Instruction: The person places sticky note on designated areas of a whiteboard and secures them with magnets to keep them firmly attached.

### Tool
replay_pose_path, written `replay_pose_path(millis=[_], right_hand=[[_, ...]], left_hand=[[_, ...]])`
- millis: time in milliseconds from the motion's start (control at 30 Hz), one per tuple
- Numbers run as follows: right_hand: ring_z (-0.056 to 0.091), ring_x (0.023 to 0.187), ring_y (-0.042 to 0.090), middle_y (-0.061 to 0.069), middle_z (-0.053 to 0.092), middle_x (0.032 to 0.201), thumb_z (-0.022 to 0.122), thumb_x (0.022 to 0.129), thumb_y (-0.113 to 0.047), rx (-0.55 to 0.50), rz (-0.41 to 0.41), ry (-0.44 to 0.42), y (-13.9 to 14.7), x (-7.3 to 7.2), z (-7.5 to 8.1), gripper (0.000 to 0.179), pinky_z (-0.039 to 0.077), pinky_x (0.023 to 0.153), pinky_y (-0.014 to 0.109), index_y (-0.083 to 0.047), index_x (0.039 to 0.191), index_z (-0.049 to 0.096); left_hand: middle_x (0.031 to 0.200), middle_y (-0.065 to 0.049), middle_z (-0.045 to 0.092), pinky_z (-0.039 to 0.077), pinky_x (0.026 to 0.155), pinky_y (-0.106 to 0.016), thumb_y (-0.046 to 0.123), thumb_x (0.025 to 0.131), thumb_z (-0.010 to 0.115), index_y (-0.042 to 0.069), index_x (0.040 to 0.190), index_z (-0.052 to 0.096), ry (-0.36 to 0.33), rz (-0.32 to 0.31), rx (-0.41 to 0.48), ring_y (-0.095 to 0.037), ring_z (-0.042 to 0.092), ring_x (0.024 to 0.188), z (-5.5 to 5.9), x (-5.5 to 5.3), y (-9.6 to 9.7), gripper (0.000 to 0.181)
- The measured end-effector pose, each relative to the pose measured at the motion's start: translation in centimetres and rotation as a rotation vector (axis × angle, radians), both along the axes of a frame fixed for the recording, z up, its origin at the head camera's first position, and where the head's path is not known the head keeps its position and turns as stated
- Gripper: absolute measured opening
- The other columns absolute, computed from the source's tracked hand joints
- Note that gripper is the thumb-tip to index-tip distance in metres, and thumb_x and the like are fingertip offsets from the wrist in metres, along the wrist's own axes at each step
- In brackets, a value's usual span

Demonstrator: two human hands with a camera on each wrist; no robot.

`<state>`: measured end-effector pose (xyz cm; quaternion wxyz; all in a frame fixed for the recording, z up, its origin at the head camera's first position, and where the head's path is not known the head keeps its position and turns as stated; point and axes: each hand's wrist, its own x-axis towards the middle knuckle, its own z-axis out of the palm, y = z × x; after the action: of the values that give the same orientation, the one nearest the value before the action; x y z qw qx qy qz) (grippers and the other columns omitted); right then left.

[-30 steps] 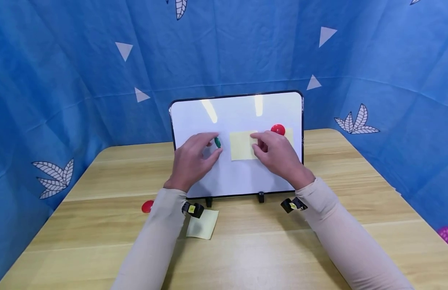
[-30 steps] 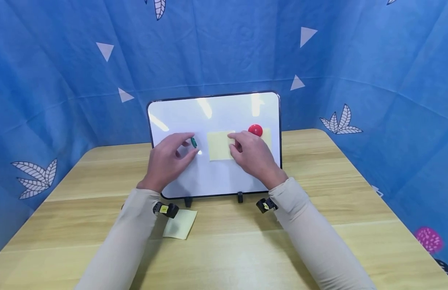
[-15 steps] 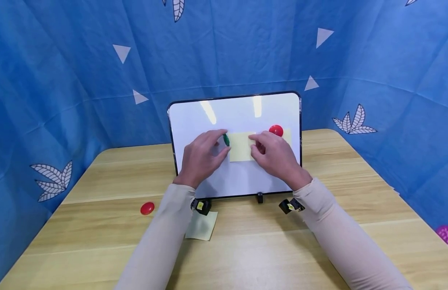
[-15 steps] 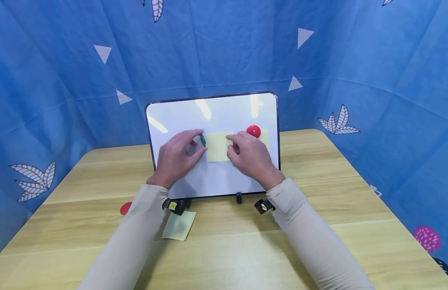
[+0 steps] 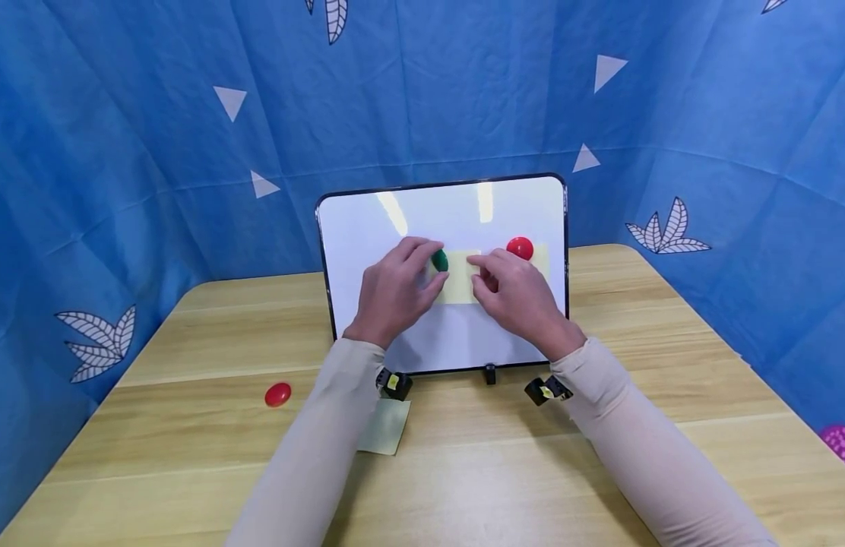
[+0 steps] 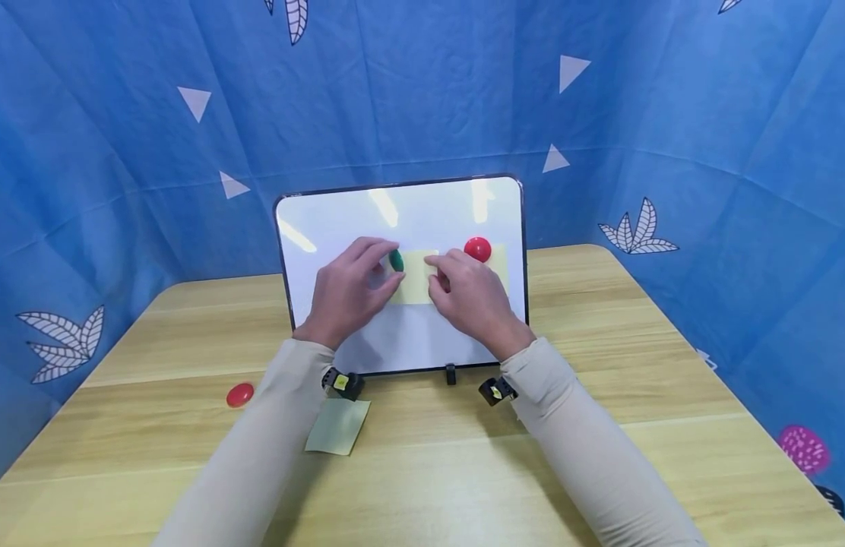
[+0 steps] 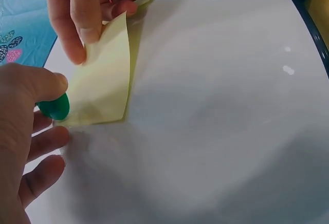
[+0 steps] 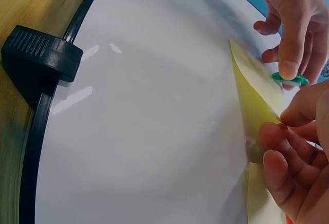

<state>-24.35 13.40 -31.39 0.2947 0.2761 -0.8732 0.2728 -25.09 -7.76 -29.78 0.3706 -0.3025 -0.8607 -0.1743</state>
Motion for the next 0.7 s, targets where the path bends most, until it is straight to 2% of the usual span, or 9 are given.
replay_pose_path(millis=[267, 700], right_hand=[[0.056, 0.072, 0.015, 0.005, 0.063, 0.085, 0.072, 0.090, -0.009, -0.013, 0.014, 0.000, 0.0, 0.1, 0.2, 0.032, 0.052, 0.064, 0.029, -0.001, 0.122, 0.070], [0.057, 0.073, 0.015, 0.005, 0.063, 0.086, 0.073, 0.090, -0.010, -0.012, 0.004, -0.011, 0.1, 0.0, 0.1, 0.033, 0.053, 0.065, 0.028, -0.002, 0.122, 0.070]], left_hand=[[0.117, -0.006, 0.064, 0.055, 0.068, -0.025, 0.030, 0.086, 0.080, 0.010, 0.127, 0.067, -0.006, 0.018, -0.025, -0.015, 0.067, 0.082, 0.2, -0.1, 1.0, 0.047], [0.115, -0.007, 0.063, 0.055, 0.062, -0.026, 0.030, 0.089, 0.077, 0.012, 0.127, 0.068, 0.018, 0.075, -0.050, -0.016, 0.068, 0.079, 0.1, -0.4, 1.7, 0.043]])
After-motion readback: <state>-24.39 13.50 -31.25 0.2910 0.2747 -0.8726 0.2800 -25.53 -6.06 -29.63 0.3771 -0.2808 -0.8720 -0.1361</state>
